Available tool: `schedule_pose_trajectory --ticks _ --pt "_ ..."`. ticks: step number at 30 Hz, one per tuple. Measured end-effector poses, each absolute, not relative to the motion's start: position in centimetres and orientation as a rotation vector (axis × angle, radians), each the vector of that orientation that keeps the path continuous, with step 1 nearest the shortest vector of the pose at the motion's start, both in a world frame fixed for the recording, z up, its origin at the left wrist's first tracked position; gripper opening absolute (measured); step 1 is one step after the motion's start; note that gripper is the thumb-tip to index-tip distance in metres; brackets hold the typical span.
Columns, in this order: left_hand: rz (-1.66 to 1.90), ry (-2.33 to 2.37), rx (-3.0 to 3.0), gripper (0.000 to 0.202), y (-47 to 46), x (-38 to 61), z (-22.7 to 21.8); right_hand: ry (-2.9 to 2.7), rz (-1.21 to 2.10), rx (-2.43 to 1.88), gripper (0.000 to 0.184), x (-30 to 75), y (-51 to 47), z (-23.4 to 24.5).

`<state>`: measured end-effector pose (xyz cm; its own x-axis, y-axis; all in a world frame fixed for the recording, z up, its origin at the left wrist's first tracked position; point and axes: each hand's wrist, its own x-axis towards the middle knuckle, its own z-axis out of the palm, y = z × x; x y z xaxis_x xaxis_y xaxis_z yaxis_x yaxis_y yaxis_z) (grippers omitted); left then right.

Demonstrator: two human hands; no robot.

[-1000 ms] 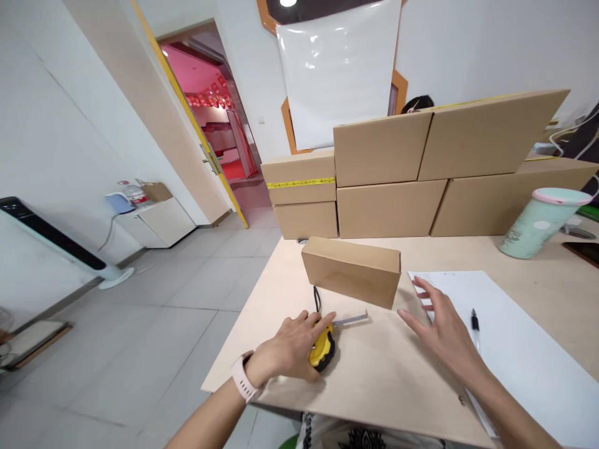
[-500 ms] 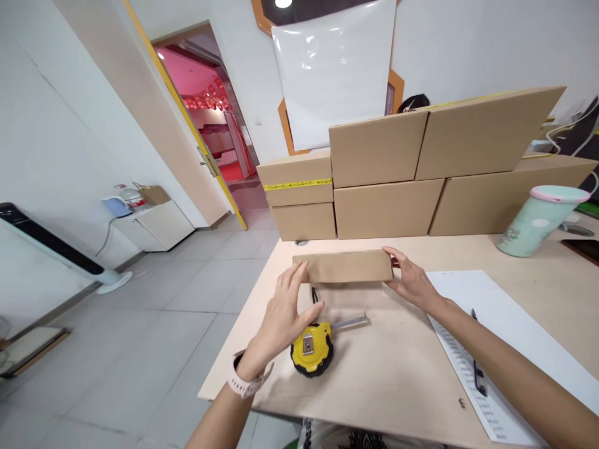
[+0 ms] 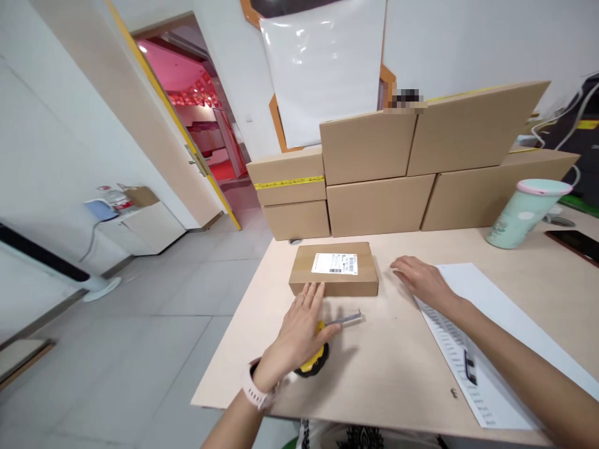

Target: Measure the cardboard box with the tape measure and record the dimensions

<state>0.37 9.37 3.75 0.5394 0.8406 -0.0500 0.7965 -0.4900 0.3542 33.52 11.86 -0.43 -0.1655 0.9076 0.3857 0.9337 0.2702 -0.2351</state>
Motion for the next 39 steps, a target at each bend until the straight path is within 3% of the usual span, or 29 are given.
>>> schedule_pose_trajectory --ticks 3,7,9,12,13,19,27,32,35,39 --pt "0.378 1.203 2.448 0.075 6.5 2.4 2.8 -1.85 -0.002 -2.047 0.028 35.8 8.7 1.1" --pt "0.331 0.55 2.437 0.078 1.9 8.8 -2.1 -1.835 0.22 -2.341 0.034 37.6 4.0 0.0" --pt "0.307 0.414 2.451 0.07 0.2 12.4 -4.3 -1.831 0.331 -2.311 0.024 37.7 2.7 -1.2" --pt "0.246 0.279 2.483 0.09 -1.6 16.1 -5.1 -1.785 0.508 -2.129 0.002 37.8 2.1 -2.0" --pt "0.239 0.259 2.496 0.093 -2.0 16.7 -5.0 -1.742 0.571 -2.067 0.007 38.0 1.9 -2.0" --pt "0.239 0.317 2.71 0.09 -3.0 18.0 -4.7 -1.195 0.896 -1.533 0.032 40.1 -1.1 0.5" --pt "0.352 0.541 2.937 0.073 -2.5 19.9 -5.2 -0.884 0.571 -1.455 0.037 38.2 -2.8 -2.1" --pt "0.42 0.627 3.022 0.064 -2.5 20.1 -5.6 -0.764 0.957 -1.248 0.049 36.7 -1.4 -4.4" --pt "0.475 0.67 3.095 0.053 -2.4 20.4 -6.2 -0.757 1.042 -1.319 0.044 36.9 -0.7 -4.5" --pt "0.49 0.693 3.137 0.048 -2.3 20.8 -6.4 -0.858 0.878 -1.451 0.036 37.0 0.0 -4.5"
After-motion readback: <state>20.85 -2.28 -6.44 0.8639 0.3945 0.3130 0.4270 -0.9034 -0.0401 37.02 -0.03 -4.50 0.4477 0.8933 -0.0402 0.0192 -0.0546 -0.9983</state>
